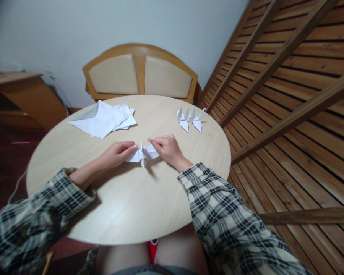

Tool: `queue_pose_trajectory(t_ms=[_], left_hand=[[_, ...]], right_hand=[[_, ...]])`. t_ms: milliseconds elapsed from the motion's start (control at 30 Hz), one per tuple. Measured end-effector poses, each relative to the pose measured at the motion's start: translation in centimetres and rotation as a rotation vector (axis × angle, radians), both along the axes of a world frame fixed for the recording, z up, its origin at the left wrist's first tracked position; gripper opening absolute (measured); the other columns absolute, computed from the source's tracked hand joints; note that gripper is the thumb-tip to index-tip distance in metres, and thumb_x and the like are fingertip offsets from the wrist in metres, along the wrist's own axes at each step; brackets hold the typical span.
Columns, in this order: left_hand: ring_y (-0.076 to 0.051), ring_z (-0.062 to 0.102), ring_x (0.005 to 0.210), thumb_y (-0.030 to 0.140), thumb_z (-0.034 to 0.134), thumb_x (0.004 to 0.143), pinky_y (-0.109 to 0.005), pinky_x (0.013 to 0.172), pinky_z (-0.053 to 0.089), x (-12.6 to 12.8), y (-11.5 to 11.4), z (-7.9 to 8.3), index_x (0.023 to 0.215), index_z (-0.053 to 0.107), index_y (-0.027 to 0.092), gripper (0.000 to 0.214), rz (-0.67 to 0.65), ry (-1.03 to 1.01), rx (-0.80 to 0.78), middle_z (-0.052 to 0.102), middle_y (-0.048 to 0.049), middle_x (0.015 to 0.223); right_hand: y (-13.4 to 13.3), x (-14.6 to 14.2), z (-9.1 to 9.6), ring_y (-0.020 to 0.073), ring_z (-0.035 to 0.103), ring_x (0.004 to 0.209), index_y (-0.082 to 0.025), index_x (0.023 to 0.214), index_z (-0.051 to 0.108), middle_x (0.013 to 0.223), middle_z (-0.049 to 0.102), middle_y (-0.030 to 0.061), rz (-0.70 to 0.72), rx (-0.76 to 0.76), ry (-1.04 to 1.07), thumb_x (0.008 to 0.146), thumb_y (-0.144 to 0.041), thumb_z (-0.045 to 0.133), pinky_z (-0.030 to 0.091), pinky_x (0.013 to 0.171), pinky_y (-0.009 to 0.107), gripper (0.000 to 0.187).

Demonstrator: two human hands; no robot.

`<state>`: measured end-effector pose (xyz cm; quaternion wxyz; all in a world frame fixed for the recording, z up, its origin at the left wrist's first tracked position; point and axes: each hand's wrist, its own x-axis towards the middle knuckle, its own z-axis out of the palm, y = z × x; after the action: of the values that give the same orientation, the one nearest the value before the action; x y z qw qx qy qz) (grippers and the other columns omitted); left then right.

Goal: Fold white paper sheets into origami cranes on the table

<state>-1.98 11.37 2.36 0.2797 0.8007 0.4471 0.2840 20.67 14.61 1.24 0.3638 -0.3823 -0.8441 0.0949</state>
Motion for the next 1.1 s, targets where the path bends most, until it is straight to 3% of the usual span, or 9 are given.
queue_pose_trajectory(t_ms=[600, 1100], left_hand=[[-0.014, 0.043, 0.055, 0.041, 0.04, 0.097, -0.03, 0.054, 0.03, 0.1, 0.1, 0.2, 0.066, 0.047, 0.021, 0.037, 0.072, 0.029, 0.1, 0.047, 0.0013, 0.059], [-0.014, 0.042, 0.055, 0.039, 0.041, 0.096, -0.03, 0.055, 0.029, 0.9, 0.1, -0.4, 0.066, 0.046, 0.021, 0.035, 0.257, -0.023, 0.185, 0.05, 0.0005, 0.059]], right_hand=[[0.5, 0.3, -0.2, 0.013, 0.049, 0.058, -0.02, 0.056, 0.045, 0.056, 0.052, -0.0011, -0.04, 0.028, 0.045, 0.101, -0.06, 0.03, 0.032, 0.071, 0.032, 0.062], [0.8, -0.1, -0.7, 0.0129, 0.04, 0.051, -0.022, 0.054, 0.036, 0.051, 0.04, -0.0014, -0.162, -0.052, 0.197, 0.098, -0.063, 0.037, 0.027, 0.055, 0.033, 0.059]])
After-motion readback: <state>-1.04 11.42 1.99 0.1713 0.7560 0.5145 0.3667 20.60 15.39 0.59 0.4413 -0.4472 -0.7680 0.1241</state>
